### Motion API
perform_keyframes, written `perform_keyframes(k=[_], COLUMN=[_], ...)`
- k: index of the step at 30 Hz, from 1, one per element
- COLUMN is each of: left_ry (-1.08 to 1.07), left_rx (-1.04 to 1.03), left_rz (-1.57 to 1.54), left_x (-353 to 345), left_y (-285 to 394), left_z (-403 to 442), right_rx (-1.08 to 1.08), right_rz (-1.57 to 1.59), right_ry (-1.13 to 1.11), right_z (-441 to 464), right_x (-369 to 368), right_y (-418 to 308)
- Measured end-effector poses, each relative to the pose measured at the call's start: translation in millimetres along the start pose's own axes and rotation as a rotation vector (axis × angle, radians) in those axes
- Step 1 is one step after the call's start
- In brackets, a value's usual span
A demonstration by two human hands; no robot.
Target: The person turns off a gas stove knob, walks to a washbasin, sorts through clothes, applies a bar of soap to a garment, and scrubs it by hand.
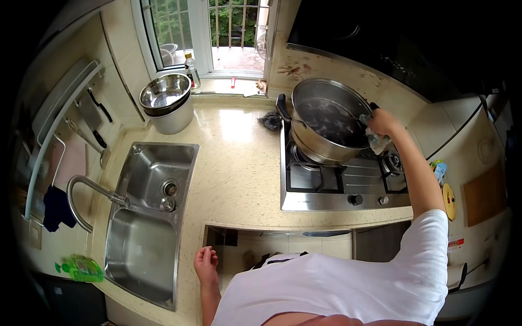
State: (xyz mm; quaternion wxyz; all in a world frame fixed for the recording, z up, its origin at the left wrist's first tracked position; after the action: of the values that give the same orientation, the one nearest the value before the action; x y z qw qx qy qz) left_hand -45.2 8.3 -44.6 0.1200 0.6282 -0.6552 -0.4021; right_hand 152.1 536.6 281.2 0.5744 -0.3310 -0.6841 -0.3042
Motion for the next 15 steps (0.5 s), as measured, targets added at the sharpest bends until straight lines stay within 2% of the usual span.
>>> perform_keyframes(k=[8, 11, 15], left_ry=[-0.021, -0.017, -0.024], left_rx=[-0.014, -0.011, 0.001], left_rz=[-0.021, -0.011, 0.017], left_x=[3, 0, -6], left_y=[0, 1, 2], left_z=[1, 2, 6], right_rx=[0.172, 0.327, 0.383], right_rz=[0.04, 0.021, 0.018], right_ry=[0.032, 0.016, -0.035], right_z=[0, -2, -17], right_x=[-5, -10, -10], right_y=[-23, -37, -47])
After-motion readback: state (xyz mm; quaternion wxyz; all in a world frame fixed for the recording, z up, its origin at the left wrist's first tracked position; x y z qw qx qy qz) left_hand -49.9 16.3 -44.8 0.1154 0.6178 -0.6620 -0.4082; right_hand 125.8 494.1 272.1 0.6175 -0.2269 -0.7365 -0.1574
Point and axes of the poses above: each hand's wrist, its own z-axis towards the middle knuckle, its own x-axis out of the back of the hand, y = z × x, the point moved 8 cm from there along z, towards the middle knuckle, and after that the axes turned 15 degrees about x, right-handed, at the moved point
